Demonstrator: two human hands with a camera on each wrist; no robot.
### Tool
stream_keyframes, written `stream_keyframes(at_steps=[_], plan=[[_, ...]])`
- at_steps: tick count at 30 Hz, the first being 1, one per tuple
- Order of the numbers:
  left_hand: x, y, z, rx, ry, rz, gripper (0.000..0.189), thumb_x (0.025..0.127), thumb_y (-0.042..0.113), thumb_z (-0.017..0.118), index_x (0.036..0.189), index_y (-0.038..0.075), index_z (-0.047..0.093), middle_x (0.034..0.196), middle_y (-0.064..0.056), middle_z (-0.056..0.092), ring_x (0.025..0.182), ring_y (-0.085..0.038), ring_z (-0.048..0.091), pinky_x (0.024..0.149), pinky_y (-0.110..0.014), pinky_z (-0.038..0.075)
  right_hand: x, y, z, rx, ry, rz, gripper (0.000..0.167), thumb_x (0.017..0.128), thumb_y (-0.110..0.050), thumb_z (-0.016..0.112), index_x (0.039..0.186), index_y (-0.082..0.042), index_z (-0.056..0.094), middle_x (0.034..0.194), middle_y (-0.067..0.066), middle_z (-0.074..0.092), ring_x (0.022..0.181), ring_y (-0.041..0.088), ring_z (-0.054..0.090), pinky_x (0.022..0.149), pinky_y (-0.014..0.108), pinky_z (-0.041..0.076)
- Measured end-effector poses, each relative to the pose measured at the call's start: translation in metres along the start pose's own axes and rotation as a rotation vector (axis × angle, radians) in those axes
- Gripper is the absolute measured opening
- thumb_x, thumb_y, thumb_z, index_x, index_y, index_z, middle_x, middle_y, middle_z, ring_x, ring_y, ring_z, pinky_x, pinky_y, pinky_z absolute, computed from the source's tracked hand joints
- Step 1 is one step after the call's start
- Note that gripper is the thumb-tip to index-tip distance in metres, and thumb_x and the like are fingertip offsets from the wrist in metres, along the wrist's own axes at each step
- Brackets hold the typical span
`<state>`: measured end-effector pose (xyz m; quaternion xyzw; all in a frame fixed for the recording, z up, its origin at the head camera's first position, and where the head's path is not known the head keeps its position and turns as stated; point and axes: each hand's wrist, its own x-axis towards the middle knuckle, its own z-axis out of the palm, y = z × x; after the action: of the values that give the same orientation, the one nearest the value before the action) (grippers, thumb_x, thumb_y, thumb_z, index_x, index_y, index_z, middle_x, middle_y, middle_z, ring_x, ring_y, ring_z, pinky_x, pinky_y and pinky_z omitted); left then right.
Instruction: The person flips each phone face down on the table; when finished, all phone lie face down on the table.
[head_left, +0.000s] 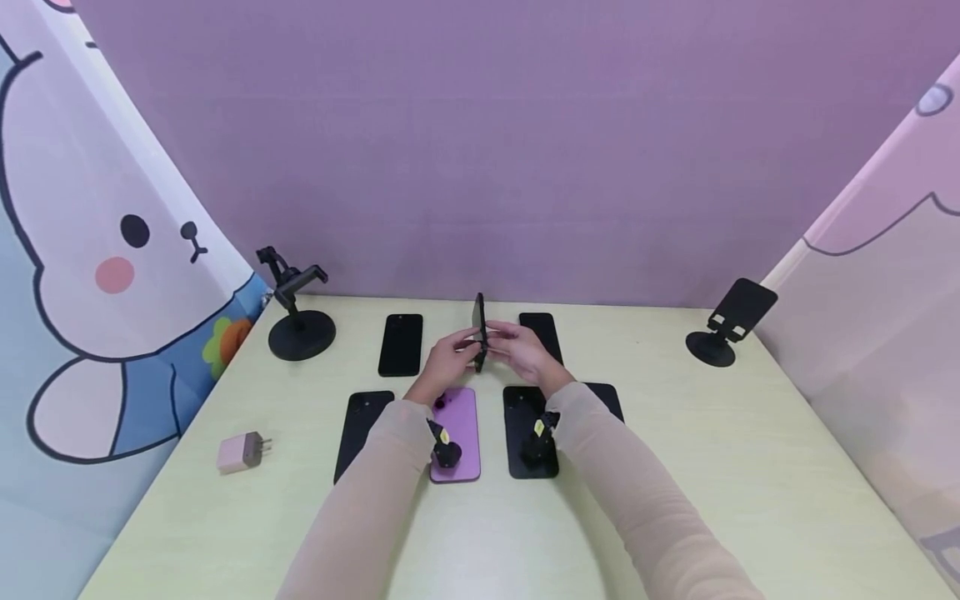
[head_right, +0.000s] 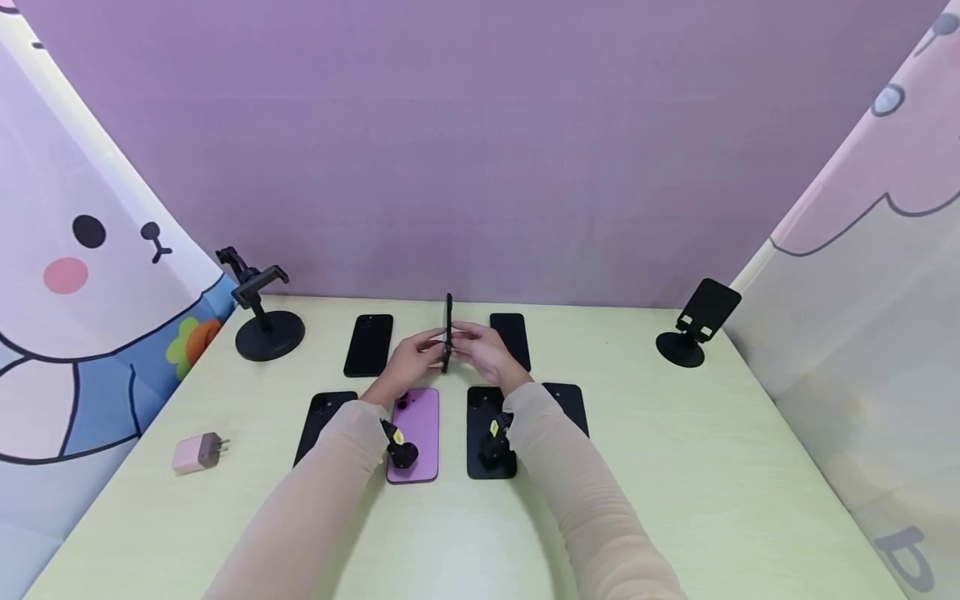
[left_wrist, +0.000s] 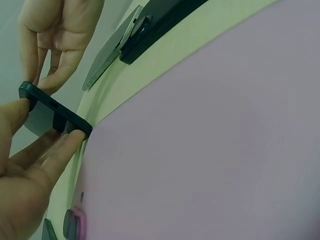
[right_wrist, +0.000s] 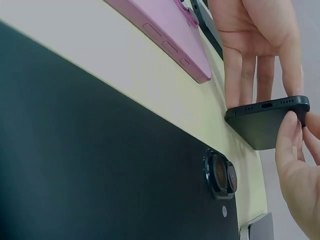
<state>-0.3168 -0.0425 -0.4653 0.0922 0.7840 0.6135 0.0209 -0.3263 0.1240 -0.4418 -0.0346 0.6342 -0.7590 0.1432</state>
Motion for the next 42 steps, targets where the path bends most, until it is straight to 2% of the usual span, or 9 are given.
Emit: stream_keyframes(at_steps=[3,10,14,18,19,24,30,36,42], plan=[[0.0,0.0,0.0,-0.051,0.008,-0.008,0.039,0.098,0.01,0.06,0.137,0.007,0.058,0.123,-0.022,0.061,0.101,-0.032,0.065,0.073,-0.033,0.057,0.0,0.0,0.001,-0.003,-0.001,-0.003,0.044,0.098,0.01,0.047,0.142,0.007,0.042,0.114,0.016,0.055,0.091,0.016,0.062,0.091,0.034,0.05],[0.001,0.002,0.0,-0.037,0.05,-0.018,0.037,0.098,0.016,0.06,0.134,0.006,0.06,0.119,-0.019,0.064,0.099,-0.027,0.066,0.077,-0.031,0.055,0.001,0.002,0.005,0.005,-0.023,-0.02,0.044,0.099,0.01,0.045,0.143,0.01,0.039,0.109,0.013,0.056,0.091,0.016,0.061,0.096,0.041,0.046],[0.002,0.004,-0.001,-0.1,0.047,-0.032,0.038,0.098,0.018,0.06,0.134,0.003,0.058,0.12,-0.02,0.063,0.102,-0.029,0.065,0.08,-0.033,0.055,0.002,0.004,0.006,0.002,-0.03,-0.015,0.045,0.099,0.01,0.045,0.143,0.009,0.039,0.107,0.012,0.057,0.093,0.017,0.061,0.097,0.043,0.046],[0.002,0.006,-0.002,-0.143,0.032,-0.028,0.04,0.097,0.015,0.063,0.134,0.0,0.057,0.122,-0.023,0.061,0.103,-0.032,0.064,0.08,-0.033,0.055,0.005,0.006,0.006,-0.009,-0.031,-0.001,0.046,0.098,0.01,0.046,0.143,0.008,0.039,0.115,0.017,0.056,0.099,0.022,0.061,0.098,0.043,0.045],[0.0,0.012,-0.003,-0.144,0.018,-0.033,0.041,0.097,0.013,0.063,0.135,-0.001,0.055,0.123,-0.024,0.06,0.105,-0.033,0.064,0.081,-0.034,0.055,0.005,0.006,0.006,-0.016,-0.031,0.003,0.046,0.098,0.01,0.047,0.144,0.008,0.039,0.118,0.019,0.055,0.102,0.025,0.06,0.098,0.043,0.045],[-0.001,0.013,-0.003,-0.134,0.012,-0.026,0.047,0.094,0.012,0.066,0.137,-0.001,0.053,0.124,-0.025,0.059,0.107,-0.034,0.063,0.081,-0.034,0.055,0.005,0.007,0.006,-0.069,-0.03,0.006,0.047,0.098,0.009,0.048,0.144,0.007,0.039,0.132,0.029,0.048,0.117,0.035,0.052,0.1,0.044,0.043],[0.0,0.008,-0.004,-0.141,0.027,-0.011,0.046,0.095,0.007,0.063,0.139,0.0,0.051,0.123,-0.025,0.06,0.104,-0.034,0.064,0.082,-0.035,0.054,0.001,0.008,0.008,-0.144,-0.033,0.023,0.046,0.099,0.004,0.05,0.144,0.003,0.042,0.135,0.028,0.046,0.122,0.038,0.05,0.097,0.044,0.045],[0.0,0.007,-0.007,-0.042,0.045,0.011,0.044,0.094,0.007,0.061,0.137,-0.001,0.054,0.122,-0.021,0.062,0.1,-0.028,0.066,0.079,-0.031,0.055,0.002,0.009,0.007,-0.216,-0.018,0.054,0.045,0.098,0.002,0.053,0.143,0.002,0.045,0.136,0.027,0.047,0.124,0.035,0.049,0.098,0.043,0.045],[0.0,0.005,-0.013,0.162,0.073,0.048,0.04,0.09,0.008,0.063,0.129,-0.001,0.061,0.111,-0.017,0.068,0.094,-0.025,0.066,0.075,-0.032,0.053,0.005,0.013,0.006,-0.338,0.015,0.038,0.044,0.095,0.001,0.059,0.138,0.003,0.051,0.133,0.027,0.049,0.119,0.034,0.053,0.096,0.04,0.047]])
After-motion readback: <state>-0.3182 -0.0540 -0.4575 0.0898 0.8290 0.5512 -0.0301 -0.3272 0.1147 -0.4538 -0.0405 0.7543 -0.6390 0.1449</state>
